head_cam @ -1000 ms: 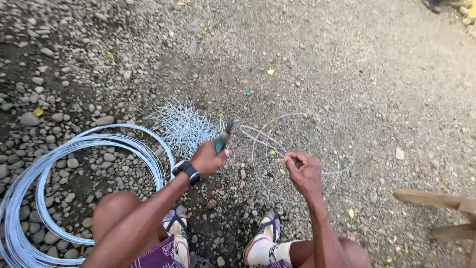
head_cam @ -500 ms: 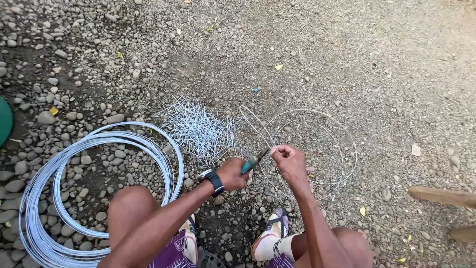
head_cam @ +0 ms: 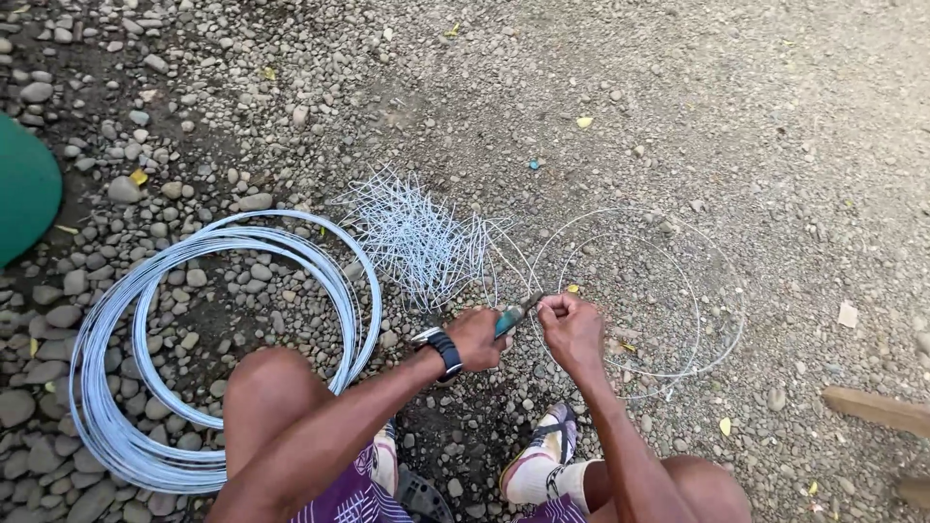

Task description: Cutting lengths of wire from a coil using pliers and organizing the pieces into a pile

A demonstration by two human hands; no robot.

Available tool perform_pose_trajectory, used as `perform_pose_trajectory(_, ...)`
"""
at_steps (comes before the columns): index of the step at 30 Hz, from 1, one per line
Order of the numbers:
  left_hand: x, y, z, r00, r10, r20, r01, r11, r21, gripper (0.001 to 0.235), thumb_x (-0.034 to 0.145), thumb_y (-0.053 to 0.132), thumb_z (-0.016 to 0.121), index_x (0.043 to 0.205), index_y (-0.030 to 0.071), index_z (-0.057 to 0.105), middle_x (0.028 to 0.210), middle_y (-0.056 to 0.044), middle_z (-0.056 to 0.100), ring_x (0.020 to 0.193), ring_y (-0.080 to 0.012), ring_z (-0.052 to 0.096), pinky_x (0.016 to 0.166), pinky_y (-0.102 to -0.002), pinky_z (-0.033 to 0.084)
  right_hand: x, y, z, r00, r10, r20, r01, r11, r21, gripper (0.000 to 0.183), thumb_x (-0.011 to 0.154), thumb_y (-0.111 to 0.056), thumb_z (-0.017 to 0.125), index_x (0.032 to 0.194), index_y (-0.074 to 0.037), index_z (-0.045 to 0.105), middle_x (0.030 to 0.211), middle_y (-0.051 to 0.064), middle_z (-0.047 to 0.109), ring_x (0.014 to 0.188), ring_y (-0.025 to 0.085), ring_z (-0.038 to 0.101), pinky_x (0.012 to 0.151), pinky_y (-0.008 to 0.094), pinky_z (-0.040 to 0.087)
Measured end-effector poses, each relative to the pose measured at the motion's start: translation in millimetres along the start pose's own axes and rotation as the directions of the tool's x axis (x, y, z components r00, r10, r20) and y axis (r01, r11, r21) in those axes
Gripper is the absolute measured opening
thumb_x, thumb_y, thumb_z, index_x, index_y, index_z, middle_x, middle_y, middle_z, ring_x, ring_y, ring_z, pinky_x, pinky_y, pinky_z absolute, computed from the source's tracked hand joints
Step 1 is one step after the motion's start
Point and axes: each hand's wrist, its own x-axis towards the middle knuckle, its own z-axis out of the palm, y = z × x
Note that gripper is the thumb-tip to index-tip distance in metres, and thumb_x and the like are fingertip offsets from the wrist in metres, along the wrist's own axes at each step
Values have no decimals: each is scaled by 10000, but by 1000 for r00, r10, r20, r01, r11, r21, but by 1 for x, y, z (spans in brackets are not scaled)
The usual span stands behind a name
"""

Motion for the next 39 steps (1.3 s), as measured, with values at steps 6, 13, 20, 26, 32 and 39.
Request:
perform_pose_trajectory(6,4,-16,-1,995,85,46,-73,974,-214,331,906,326,671,929,-3,650,776,-228,673,830,-443,703,751,-482,532,7,-1,6,998,0,56,1,1000,-9,150,862,-140,704,940,-50,795,637,78,697,568,126,588,578,291,448)
perform_pose_trajectory(13,1,-44,-13,997,7,-72,-18,988,-156,447,838,448,772,1011,46,684,859,-213,723,912,-461,715,798,-503,555,16,-8,-28,883,176,436,-56,960,-275,261,945,-185,630,1114,-83,801,658,122,747,604,242,630,668,334,470)
perform_pose_trajectory(20,42,-135,-12,967,-157,-203,178,980,93,440,890,320,741,1196,19,643,925,-202,738,880,-398,749,745,-486,628,9,-15,-46,795,346,498,1,821,-571,260,983,-247,619,1116,-155,823,732,64,812,596,195,699,740,329,548)
perform_pose_trajectory(26,61,-156,-42,912,-311,-265,385,873,300,355,874,328,696,1088,45,701,967,-180,757,981,-383,746,814,-514,601,-17,-48,-76,801,331,499,-16,845,-535,265,991,-197,613,1103,-90,828,695,119,793,630,244,682,714,326,528)
perform_pose_trajectory(32,71,-127,-47,929,-338,-148,354,931,94,361,836,305,649,998,-6,737,893,-211,753,895,-386,752,804,-503,610,-2,22,-85,946,204,252,-7,790,-613,283,966,-425,608,1000,-271,843,807,120,809,903,372,760,853,458,571)
perform_pose_trajectory(39,10,-6,-37,969,-236,72,166,409,-897,227,718,-15,731,869,-124,602,645,-241,663,526,-297,683,509,-435,621,-6,32,-68,985,1,173,57,942,-329,271,965,-258,560,1020,-180,813,657,102,750,651,301,700,696,429,536)
